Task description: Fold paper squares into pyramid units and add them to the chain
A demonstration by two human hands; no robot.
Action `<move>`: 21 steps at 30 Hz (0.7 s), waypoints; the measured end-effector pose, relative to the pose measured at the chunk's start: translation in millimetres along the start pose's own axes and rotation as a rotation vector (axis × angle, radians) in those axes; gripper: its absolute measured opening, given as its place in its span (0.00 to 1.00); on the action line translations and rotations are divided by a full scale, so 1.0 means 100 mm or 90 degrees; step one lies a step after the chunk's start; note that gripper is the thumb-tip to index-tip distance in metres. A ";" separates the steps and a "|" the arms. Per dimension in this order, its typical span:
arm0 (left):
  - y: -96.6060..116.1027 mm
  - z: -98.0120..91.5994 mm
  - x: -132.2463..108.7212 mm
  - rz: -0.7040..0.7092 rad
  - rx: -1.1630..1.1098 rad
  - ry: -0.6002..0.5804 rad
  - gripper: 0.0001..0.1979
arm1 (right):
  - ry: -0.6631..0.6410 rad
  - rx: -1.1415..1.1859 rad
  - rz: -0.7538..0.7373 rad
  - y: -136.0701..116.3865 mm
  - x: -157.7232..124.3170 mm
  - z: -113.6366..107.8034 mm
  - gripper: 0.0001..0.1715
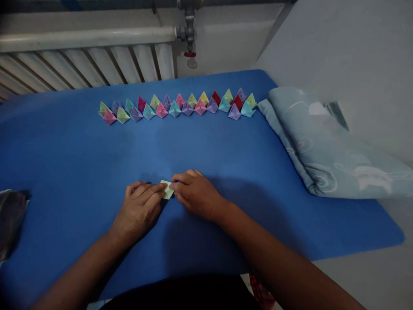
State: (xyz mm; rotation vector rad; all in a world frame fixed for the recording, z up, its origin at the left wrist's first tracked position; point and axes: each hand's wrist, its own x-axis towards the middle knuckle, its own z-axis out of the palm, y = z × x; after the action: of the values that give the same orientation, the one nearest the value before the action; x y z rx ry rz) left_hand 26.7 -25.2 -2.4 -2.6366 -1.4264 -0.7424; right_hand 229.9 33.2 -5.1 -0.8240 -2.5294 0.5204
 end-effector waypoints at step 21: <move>0.02 0.00 0.09 -0.110 -0.067 -0.007 0.09 | 0.002 0.039 0.095 -0.05 0.10 -0.01 0.07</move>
State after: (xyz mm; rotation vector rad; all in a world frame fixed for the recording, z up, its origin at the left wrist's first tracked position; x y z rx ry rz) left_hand 32.3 -19.3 1.8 -2.6204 -1.6804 -0.8412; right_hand 220.9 36.0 1.3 -0.9958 -2.4481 0.6394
